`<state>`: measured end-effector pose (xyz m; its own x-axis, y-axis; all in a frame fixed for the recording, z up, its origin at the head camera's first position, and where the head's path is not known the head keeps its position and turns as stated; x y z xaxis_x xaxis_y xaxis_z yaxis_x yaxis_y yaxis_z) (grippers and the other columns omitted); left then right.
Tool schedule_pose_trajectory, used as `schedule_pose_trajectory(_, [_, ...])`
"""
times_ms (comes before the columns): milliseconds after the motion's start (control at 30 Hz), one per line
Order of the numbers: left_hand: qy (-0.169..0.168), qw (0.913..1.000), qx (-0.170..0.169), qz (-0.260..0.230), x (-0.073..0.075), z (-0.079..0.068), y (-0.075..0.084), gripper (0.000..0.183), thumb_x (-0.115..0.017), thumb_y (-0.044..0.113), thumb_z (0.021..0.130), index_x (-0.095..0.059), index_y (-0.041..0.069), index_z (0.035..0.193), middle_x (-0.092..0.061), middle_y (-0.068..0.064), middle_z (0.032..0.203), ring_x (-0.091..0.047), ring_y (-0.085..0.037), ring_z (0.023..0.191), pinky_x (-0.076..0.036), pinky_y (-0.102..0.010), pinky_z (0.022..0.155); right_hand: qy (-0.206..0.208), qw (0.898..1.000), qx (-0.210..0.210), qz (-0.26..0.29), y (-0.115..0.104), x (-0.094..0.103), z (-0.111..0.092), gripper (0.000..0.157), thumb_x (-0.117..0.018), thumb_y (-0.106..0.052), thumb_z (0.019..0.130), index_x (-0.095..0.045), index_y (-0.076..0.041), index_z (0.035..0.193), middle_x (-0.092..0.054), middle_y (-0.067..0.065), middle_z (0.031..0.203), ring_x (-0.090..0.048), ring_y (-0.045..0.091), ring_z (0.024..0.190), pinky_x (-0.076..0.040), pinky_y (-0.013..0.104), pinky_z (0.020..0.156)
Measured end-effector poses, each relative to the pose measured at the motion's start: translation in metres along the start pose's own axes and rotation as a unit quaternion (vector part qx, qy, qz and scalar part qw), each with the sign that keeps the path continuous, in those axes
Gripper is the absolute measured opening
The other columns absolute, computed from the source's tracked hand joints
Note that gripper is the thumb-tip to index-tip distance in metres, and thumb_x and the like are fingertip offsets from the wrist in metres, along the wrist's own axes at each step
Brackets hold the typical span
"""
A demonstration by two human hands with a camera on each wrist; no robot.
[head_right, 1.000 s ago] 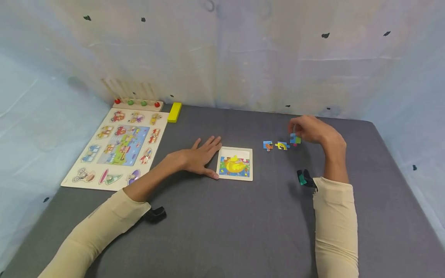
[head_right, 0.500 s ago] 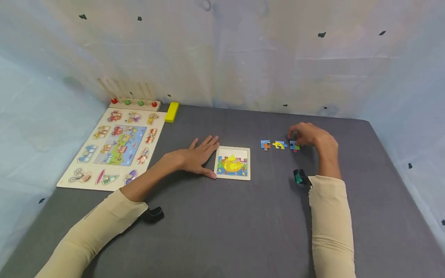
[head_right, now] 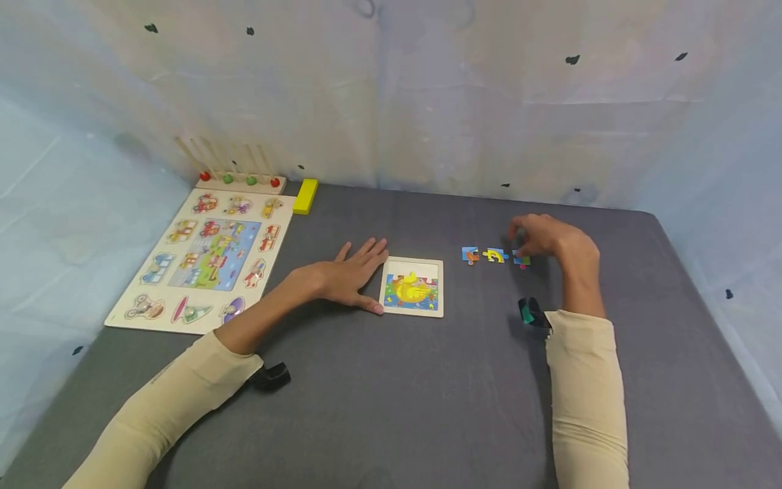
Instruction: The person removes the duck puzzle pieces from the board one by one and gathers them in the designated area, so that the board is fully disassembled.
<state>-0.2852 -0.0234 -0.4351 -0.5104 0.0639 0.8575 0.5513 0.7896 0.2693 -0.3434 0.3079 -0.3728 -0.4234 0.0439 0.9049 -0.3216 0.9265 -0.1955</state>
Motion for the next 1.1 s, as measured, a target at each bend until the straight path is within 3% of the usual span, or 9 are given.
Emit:
schedule_pose_trajectory(200, [-0.003,1.0000,-0.001,-0.004,0.001,0.000,0.002,0.120,-0.064,0.071,0.092,0.004,0.011,0.169,0.021,-0.008,0.176,0.020,-0.027,0.164,0.007,-0.061,0.132,0.017,0.999,0.032,0.002,-0.017,0.007,-0.003,0.033,-0.073,-0.012,0.097,-0.061,0.001,0.125,-0.069,0.021,0.105,-0.067,0.029,0.090,-0.055,0.052,0.079])
schedule_pose_trajectory(433, [0.000,1.0000,-0.006,0.004,0.001,0.000,0.002,0.120,-0.063,0.072,0.092,0.005,0.010,0.169,0.022,-0.008,0.176,0.021,-0.028,0.164,0.006,-0.061,0.132,0.040,0.994,0.088,0.042,-0.047,0.017,-0.007,0.031,-0.069,-0.015,0.101,-0.062,-0.001,0.129,-0.072,0.013,0.107,-0.069,0.026,0.097,-0.056,0.052,0.086])
schedule_pose_trajectory(667, [0.002,1.0000,-0.004,0.005,0.001,0.000,0.001,0.120,-0.063,0.072,0.092,0.004,0.010,0.169,0.021,-0.008,0.176,0.020,-0.028,0.164,0.006,-0.061,0.132,0.069,0.987,0.130,0.057,-0.081,0.024,-0.011,0.024,-0.069,-0.011,0.101,-0.065,-0.004,0.124,-0.071,0.009,0.108,-0.066,0.020,0.094,-0.055,0.044,0.084])
schedule_pose_trajectory(1100, [-0.001,1.0000,-0.004,0.003,-0.002,0.001,0.000,0.119,-0.063,0.072,0.092,0.005,0.011,0.169,0.022,-0.008,0.176,0.021,-0.027,0.164,0.007,-0.061,0.132,0.041,0.972,0.224,0.053,-0.138,0.000,0.008,0.021,-0.066,-0.012,0.103,-0.068,-0.005,0.123,-0.069,0.013,0.116,-0.065,0.020,0.099,-0.056,0.045,0.088])
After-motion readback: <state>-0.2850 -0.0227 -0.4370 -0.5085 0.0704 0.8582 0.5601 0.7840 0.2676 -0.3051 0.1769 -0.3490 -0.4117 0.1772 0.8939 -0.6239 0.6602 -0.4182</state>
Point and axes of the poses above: each hand's wrist, its own z-axis towards the middle knuckle, its own x-axis out of the back of the hand, y = z × x, the point moved 6 cm from there along z, towards the middle knuckle
